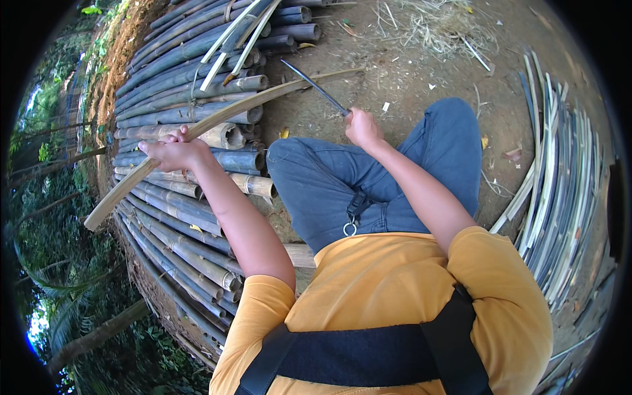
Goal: The person shaves a strip of bamboo by hand using a knife while sitting on the ground next to a pile of bamboo poles.
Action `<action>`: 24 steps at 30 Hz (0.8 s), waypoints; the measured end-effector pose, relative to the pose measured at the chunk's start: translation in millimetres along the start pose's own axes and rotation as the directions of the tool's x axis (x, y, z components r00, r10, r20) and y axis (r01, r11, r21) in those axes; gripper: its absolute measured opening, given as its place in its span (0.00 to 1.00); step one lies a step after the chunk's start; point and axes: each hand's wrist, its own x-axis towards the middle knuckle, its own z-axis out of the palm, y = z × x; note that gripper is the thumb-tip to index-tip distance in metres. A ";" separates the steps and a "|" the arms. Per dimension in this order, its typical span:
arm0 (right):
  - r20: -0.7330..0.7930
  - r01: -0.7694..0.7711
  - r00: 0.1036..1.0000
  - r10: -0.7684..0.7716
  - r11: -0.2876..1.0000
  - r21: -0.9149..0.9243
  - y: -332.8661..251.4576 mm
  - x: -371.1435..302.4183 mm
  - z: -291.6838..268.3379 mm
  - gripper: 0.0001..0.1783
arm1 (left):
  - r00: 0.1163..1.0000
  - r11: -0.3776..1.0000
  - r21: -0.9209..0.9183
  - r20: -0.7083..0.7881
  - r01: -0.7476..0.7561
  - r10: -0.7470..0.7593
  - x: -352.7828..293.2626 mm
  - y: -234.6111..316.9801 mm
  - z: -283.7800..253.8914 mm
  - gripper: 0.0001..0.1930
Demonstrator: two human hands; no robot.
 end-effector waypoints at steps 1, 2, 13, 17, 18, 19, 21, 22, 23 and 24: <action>-0.019 -0.050 0.999 0.049 0.998 -0.024 11.5 10.9 4.1 0.13 | 1.000 1.000 0.000 -0.010 -0.002 0.002 -2.5 1.4 4.8 0.19; -0.038 -0.104 0.994 0.102 0.993 -0.050 23.9 18.9 6.3 0.13 | 1.000 1.000 0.002 -0.022 0.002 -0.001 -6.2 1.1 6.9 0.22; -0.043 -0.189 0.982 0.186 0.979 -0.079 14.5 22.5 -19.9 0.16 | 1.000 0.999 0.032 -0.012 0.010 -0.009 -8.6 3.2 -2.7 0.24; 0.011 -0.031 0.999 0.031 0.997 -0.070 -8.1 7.2 -15.0 0.14 | 0.999 0.999 0.028 0.032 0.018 -0.019 -8.8 4.3 -7.1 0.24; 0.024 -0.010 1.000 0.012 0.997 -0.075 -12.7 4.1 -14.9 0.14 | 0.999 0.999 0.028 0.034 0.015 -0.016 -8.6 5.5 -6.9 0.23; 0.040 0.012 0.999 -0.009 0.997 -0.080 -16.8 2.1 -15.5 0.14 | 1.000 0.999 0.040 0.020 0.000 -0.001 -9.2 5.8 -7.6 0.24; 0.033 -0.037 0.999 0.039 0.998 -0.045 4.5 21.3 -1.5 0.15 | 0.999 0.998 0.061 0.000 -0.032 0.032 -11.3 6.2 -3.9 0.24; -0.003 -0.087 0.996 0.087 0.995 -0.038 18.9 32.5 3.1 0.15 | 1.000 0.998 0.057 -0.007 -0.030 0.030 -11.4 3.8 0.6 0.25; -0.031 -0.129 0.991 0.128 0.991 -0.031 27.6 43.6 4.6 0.15 | 0.999 0.998 0.055 -0.021 -0.036 0.037 -9.2 2.3 0.7 0.25; -0.027 -0.199 0.980 0.197 0.977 -0.073 35.0 52.5 3.3 0.16 | 0.998 0.997 0.058 -0.037 -0.041 0.043 -6.9 0.2 -1.9 0.26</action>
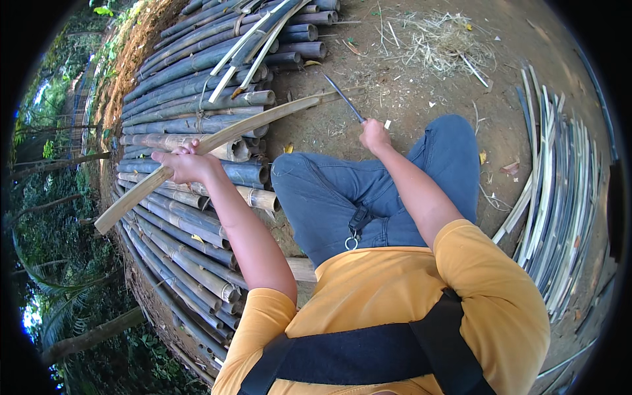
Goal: The person shaves a strip of bamboo by hand using a knife while sitting on the ground next to a pile of bamboo poles.
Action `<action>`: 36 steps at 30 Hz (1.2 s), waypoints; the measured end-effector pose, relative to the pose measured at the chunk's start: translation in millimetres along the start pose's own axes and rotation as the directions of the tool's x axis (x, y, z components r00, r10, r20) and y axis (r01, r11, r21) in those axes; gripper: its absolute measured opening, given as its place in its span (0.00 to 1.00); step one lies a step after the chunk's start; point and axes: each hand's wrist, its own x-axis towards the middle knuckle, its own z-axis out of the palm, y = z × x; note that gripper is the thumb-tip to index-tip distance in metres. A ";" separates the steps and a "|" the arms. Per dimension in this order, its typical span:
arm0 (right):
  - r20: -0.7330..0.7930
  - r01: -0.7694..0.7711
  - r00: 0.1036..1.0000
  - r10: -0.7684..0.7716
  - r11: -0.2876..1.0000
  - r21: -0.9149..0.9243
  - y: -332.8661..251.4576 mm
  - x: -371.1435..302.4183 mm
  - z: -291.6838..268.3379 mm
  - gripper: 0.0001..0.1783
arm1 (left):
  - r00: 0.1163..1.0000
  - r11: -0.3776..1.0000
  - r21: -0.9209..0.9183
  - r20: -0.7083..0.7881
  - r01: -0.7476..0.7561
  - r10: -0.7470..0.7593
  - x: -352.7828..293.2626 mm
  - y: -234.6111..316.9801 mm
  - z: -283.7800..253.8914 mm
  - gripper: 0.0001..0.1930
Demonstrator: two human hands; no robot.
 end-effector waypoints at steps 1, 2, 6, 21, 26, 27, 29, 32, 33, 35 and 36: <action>0.008 -0.025 1.000 0.025 0.999 -0.038 5.3 9.2 -4.4 0.16 | 1.000 1.000 -0.012 0.003 0.005 -0.005 3.5 -2.7 -4.3 0.27; 0.013 -0.050 0.999 0.051 0.996 -0.075 10.3 19.5 -9.9 0.16 | 1.000 1.000 -0.025 0.008 0.010 -0.010 8.2 -4.5 -7.3 0.28; 0.056 -0.083 0.994 0.090 0.988 -0.127 8.0 34.8 -23.4 0.17 | 0.999 1.000 0.011 -0.035 0.013 -0.012 12.4 -7.7 -11.8 0.29; 0.034 -0.124 0.991 0.127 0.989 -0.079 23.5 46.8 -28.4 0.19 | 0.999 0.999 0.033 -0.031 0.008 -0.007 11.6 -8.1 4.9 0.21; 0.084 0.094 0.992 -0.092 0.996 -0.011 -8.5 7.2 -32.7 0.14 | 0.998 0.998 -0.013 -0.008 0.056 -0.056 19.7 -11.8 -4.8 0.19; 0.090 0.135 0.987 -0.133 0.990 -0.024 -10.2 3.6 -32.3 0.14 | 0.999 0.999 -0.005 -0.007 0.046 -0.046 18.4 -12.3 -3.6 0.19; 0.108 0.221 0.971 -0.215 0.974 -0.050 -14.6 -1.6 -31.5 0.13 | 0.999 0.999 0.018 -0.027 0.027 -0.026 17.5 -11.9 -3.3 0.19; 0.105 0.124 0.987 -0.118 0.991 -0.053 -6.1 7.9 -20.8 0.14 | 0.998 0.999 0.044 -0.066 0.023 -0.020 15.8 -11.1 -2.1 0.20; 0.091 0.075 0.993 -0.071 0.996 -0.048 1.9 16.5 -14.4 0.16 | 0.997 0.998 0.050 -0.077 0.027 -0.023 15.0 -11.0 -0.3 0.20; 0.043 -0.091 0.995 0.094 0.994 -0.058 19.6 38.4 -11.8 0.15 | 0.995 0.997 0.067 -0.101 0.027 -0.020 17.3 -11.3 -0.5 0.20; 0.019 -0.173 0.985 0.174 0.983 -0.059 28.6 49.1 -11.5 0.15 | 0.993 0.997 0.074 -0.113 0.026 -0.017 18.0 -12.2 0.3 0.20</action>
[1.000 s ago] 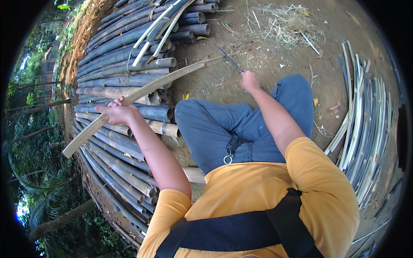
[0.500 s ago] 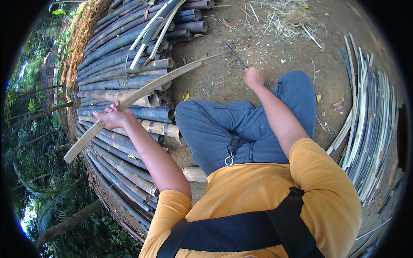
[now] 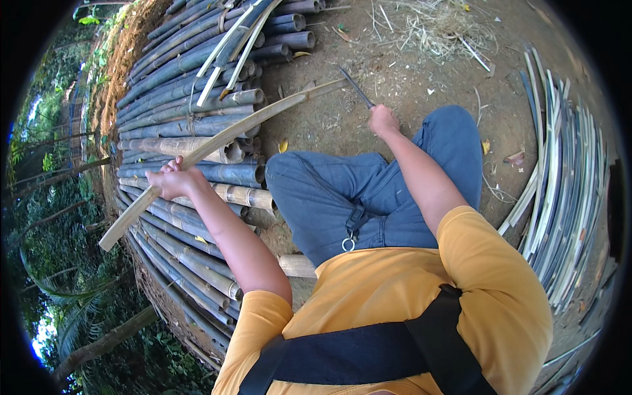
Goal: The person shaves a strip of bamboo by hand using a knife while sitting on the ground next to a pile of bamboo poles.
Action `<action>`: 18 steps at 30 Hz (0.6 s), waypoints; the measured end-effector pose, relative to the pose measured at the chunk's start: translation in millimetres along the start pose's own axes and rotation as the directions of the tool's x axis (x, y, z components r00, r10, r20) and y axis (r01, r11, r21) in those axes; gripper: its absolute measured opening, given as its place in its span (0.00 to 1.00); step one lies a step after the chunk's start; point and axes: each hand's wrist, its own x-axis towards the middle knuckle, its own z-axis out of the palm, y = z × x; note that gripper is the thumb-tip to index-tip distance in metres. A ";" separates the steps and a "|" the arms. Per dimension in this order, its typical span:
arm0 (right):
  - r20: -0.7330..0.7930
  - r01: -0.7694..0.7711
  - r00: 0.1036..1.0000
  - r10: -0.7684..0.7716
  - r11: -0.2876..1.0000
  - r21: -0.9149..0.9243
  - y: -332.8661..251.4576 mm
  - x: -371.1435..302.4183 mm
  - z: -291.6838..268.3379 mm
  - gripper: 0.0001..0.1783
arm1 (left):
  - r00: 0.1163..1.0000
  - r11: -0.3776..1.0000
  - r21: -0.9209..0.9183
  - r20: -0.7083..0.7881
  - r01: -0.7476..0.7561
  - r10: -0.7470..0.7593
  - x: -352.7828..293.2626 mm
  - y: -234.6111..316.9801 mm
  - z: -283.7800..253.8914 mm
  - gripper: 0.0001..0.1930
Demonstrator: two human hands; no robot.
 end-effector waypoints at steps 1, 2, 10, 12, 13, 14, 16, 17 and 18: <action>-0.012 -0.008 1.000 0.008 1.000 0.015 6.6 8.0 -0.7 0.16 | 1.000 1.000 -0.015 0.021 0.004 -0.003 -1.4 0.4 1.5 0.20; -0.024 -0.016 1.000 0.017 0.999 0.032 13.4 15.6 -1.8 0.17 | 0.999 1.000 -0.030 0.044 0.008 -0.007 -3.3 0.7 4.0 0.19; -0.004 0.288 0.958 -0.288 0.956 0.056 -18.8 -51.9 0.9 0.13 | 0.996 0.999 -0.043 0.088 0.006 -0.002 2.2 -0.8 -5.8 0.16; 0.013 0.379 0.925 -0.379 0.925 0.029 -26.8 -61.7 -4.8 0.10 | 0.994 0.998 -0.047 0.104 0.033 -0.028 2.1 0.6 -5.3 0.16; 0.030 0.395 0.918 -0.395 0.919 0.021 -29.6 -63.4 -8.4 0.11 | 0.991 0.998 -0.056 0.133 0.037 -0.029 1.0 1.2 -4.8 0.15; 0.048 0.411 0.910 -0.411 0.912 0.013 -31.9 -65.0 -12.1 0.12 | 0.987 0.997 -0.063 0.160 0.040 -0.030 0.0 1.6 -5.1 0.15; 0.060 0.384 0.922 -0.382 0.923 -0.021 -31.9 -63.9 -18.1 0.13 | 0.982 0.996 -0.074 0.184 0.046 -0.032 1.4 3.6 -8.3 0.15; 0.054 0.339 0.940 -0.337 0.940 -0.045 -32.7 -60.2 -23.8 0.14 | 0.983 0.996 -0.077 0.182 0.048 -0.034 2.8 3.7 -11.3 0.15; 0.043 0.292 0.956 -0.290 0.954 -0.070 -30.9 -53.7 -29.5 0.15 | 0.983 0.995 -0.081 0.180 0.053 -0.037 3.9 3.1 -14.7 0.15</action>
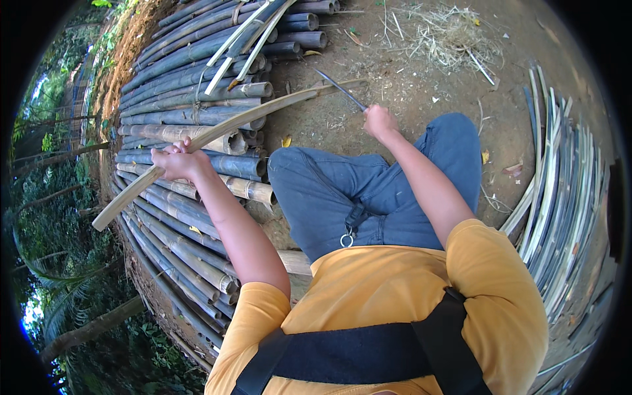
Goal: The person shaves a strip of bamboo by hand using a knife while sitting on the ground next to a pile of bamboo poles.
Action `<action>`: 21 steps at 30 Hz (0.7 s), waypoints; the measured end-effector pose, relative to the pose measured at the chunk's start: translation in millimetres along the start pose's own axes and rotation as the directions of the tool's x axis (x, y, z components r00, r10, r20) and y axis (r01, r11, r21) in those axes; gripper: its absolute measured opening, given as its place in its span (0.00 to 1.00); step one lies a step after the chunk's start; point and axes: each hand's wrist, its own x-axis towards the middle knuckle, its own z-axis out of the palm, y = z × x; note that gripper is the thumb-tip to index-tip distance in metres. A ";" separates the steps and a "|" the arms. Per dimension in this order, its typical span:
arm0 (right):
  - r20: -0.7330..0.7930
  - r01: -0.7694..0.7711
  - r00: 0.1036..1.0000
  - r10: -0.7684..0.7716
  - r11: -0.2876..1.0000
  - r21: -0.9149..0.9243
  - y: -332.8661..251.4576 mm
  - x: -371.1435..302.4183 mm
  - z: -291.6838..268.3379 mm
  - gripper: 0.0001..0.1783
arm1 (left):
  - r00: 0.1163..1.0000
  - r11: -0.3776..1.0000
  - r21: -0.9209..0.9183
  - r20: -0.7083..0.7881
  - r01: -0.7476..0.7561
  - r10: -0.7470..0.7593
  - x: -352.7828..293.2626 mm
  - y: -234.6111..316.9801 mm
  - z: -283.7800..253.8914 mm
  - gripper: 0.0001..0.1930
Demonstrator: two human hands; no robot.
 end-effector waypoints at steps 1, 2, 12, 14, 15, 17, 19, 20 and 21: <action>-0.009 -0.057 0.998 0.057 0.998 -0.014 9.6 11.4 -7.5 0.17 | 1.000 1.000 -0.011 0.005 0.008 -0.008 -1.6 0.2 1.7 0.15; -0.020 -0.113 0.993 0.113 0.993 -0.028 20.4 22.8 -17.1 0.18 | 1.000 1.000 -0.012 0.018 0.007 -0.007 -4.1 0.4 2.4 0.15; -0.254 0.078 0.965 -0.059 0.995 0.065 53.4 36.2 -36.8 0.12 | 0.997 0.996 -0.086 0.067 0.031 -0.026 -31.6 17.0 1.6 0.19; -0.253 0.146 0.962 -0.100 0.975 0.169 79.7 49.4 -33.5 0.07 | 0.970 0.995 -0.099 0.244 0.015 0.010 -26.8 13.3 8.3 0.15; -0.247 0.179 0.961 -0.124 0.960 0.216 83.7 52.3 -32.2 0.05 | 0.946 0.995 -0.101 0.323 0.005 0.028 -23.5 10.1 9.4 0.14; -0.041 0.007 0.999 0.014 0.878 0.479 62.3 24.8 -30.6 0.03 | 0.930 0.998 -0.059 0.365 -0.008 0.029 -15.8 11.9 2.2 0.09; 0.089 -0.133 0.991 0.100 0.750 0.647 66.4 17.5 -38.7 0.06 | 0.917 0.994 -0.087 0.399 0.066 -0.026 -28.5 15.7 9.8 0.07; 0.126 -0.166 0.986 0.108 0.684 0.710 72.7 19.9 -38.8 0.07 | 0.906 0.996 -0.078 0.424 0.050 -0.012 -29.2 16.9 15.4 0.07; 0.169 -0.205 0.979 0.116 0.611 0.765 74.3 18.2 -40.2 0.08 | 0.894 0.997 -0.064 0.449 0.035 -0.003 -31.0 15.2 17.9 0.08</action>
